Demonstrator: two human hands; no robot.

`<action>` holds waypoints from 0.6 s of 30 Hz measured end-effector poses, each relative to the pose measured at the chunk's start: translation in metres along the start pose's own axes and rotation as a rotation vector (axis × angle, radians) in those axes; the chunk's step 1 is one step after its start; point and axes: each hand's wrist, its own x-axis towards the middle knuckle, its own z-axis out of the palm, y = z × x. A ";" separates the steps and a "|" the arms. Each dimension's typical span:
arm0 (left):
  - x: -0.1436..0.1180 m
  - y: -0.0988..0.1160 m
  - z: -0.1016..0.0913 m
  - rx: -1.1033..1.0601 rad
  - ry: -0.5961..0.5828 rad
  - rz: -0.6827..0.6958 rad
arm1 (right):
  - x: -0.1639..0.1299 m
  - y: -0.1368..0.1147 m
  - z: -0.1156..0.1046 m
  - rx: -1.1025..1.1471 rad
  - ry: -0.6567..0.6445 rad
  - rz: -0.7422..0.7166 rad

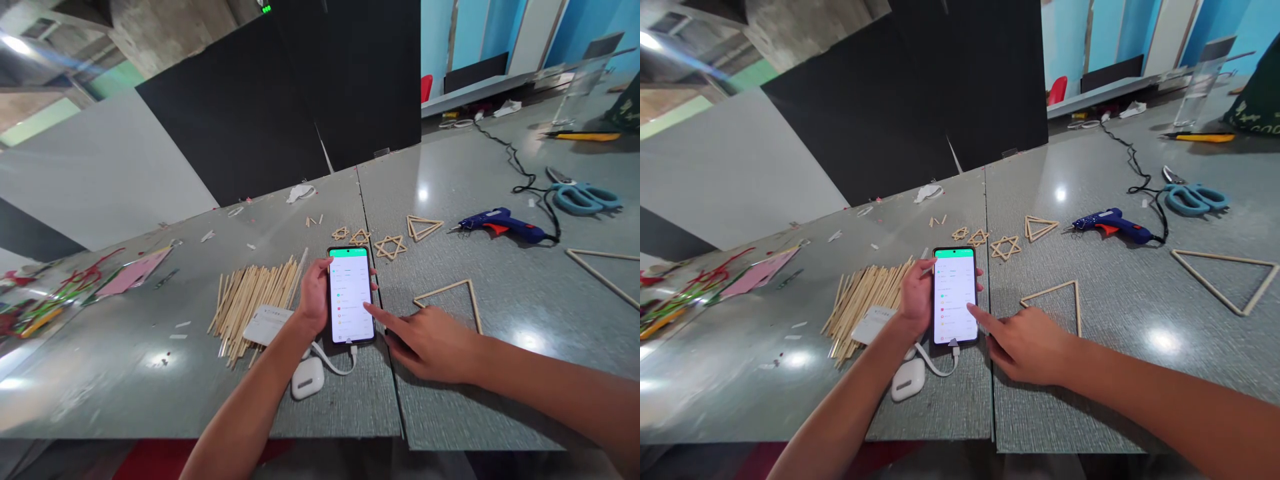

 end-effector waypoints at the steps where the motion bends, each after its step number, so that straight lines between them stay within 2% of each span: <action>1: 0.000 0.000 0.001 -0.004 -0.002 0.003 | 0.000 0.000 0.000 0.001 -0.003 -0.001; 6: 0.001 0.000 0.002 -0.036 -0.008 -0.003 | 0.000 0.000 0.000 0.032 0.015 0.013; 13: 0.001 0.000 0.005 -0.059 -0.032 -0.018 | 0.003 -0.001 -0.001 0.083 -0.014 0.128; 18: 0.001 0.000 0.006 -0.032 -0.033 -0.008 | 0.003 -0.003 -0.002 0.098 -0.016 0.139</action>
